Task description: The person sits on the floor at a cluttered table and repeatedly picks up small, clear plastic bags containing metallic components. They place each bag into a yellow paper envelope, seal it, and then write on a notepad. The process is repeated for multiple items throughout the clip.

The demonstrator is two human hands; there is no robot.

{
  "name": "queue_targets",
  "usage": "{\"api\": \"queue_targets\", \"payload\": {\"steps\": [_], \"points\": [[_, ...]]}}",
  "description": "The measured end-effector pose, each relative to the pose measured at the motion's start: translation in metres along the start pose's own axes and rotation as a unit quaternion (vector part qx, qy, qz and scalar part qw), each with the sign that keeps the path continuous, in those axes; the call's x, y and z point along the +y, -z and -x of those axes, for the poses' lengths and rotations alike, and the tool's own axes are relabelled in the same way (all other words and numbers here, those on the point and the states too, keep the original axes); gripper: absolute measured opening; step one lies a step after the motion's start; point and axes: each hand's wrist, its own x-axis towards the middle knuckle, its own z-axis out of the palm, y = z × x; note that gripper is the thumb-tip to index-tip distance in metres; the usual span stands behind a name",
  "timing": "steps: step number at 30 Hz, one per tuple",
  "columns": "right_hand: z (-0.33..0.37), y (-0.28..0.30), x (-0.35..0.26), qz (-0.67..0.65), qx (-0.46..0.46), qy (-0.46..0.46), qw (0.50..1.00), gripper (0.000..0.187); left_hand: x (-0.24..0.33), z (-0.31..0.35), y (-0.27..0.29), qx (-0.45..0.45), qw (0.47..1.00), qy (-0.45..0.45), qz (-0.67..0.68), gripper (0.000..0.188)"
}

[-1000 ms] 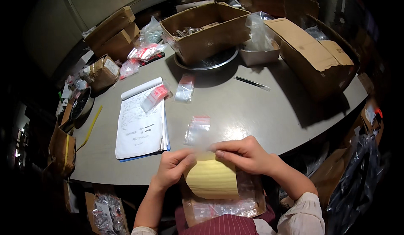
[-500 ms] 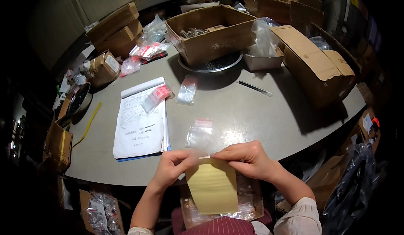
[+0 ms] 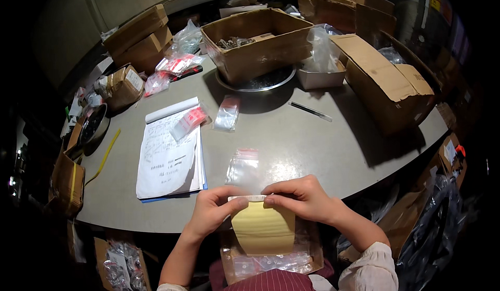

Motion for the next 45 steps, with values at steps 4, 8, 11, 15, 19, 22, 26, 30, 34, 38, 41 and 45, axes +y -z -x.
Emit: {"api": "queue_targets", "payload": {"steps": [4, 8, 11, 15, 19, 22, 26, 30, 34, 38, 41, 45], "points": [[-0.004, -0.002, 0.002, 0.075, -0.013, 0.028, 0.997, 0.02, -0.009, -0.001, -0.005, 0.05, 0.995, -0.039, -0.075, 0.018], [-0.016, -0.011, 0.005, 0.209, -0.033, 0.14, 0.967, 0.027, -0.013, -0.003, -0.005, 0.071, 0.981, -0.094, -0.156, 0.015], [-0.019, -0.016, -0.001, 0.287, -0.016, 0.191, 0.938, 0.02, -0.017, -0.004, -0.007, 0.084, 0.972, -0.136, -0.17, 0.016], [-0.018, -0.022, -0.002, 0.35, 0.003, 0.215, 0.912, 0.026, -0.017, -0.003, -0.009, 0.11, 0.973, -0.127, -0.158, 0.017], [-0.019, -0.025, -0.006, 0.444, 0.008, 0.29, 0.848, 0.029, -0.019, -0.004, -0.005, 0.112, 0.979, -0.086, -0.149, 0.019], [-0.019, -0.025, -0.009, 0.493, -0.009, 0.352, 0.796, 0.026, -0.019, -0.005, -0.004, 0.115, 0.981, -0.079, -0.135, 0.021], [-0.025, -0.019, -0.014, 0.516, -0.033, 0.433, 0.739, 0.027, -0.009, -0.006, -0.003, 0.102, 0.986, -0.036, -0.125, 0.022], [-0.034, -0.015, -0.017, 0.505, -0.058, 0.465, 0.725, 0.026, -0.01, -0.005, 0.001, 0.101, 0.99, -0.022, -0.101, 0.023], [-0.035, -0.012, -0.024, 0.519, -0.072, 0.473, 0.708, 0.023, -0.012, -0.005, 0.004, 0.093, 0.993, -0.013, -0.071, 0.024], [-0.034, -0.01, -0.02, 0.459, -0.068, 0.448, 0.764, 0.023, -0.012, -0.008, 0.005, 0.083, 0.994, -0.022, -0.066, 0.024], [-0.037, -0.01, -0.021, 0.319, -0.032, 0.353, 0.879, 0.021, -0.008, -0.006, 0.003, 0.098, 0.988, -0.029, -0.119, 0.022], [-0.085, 0.004, 0.002, 0.111, -0.088, 0.019, 0.99, 0.015, -0.009, -0.004, -0.002, 0.1, 0.975, -0.072, -0.187, 0.02]]}}
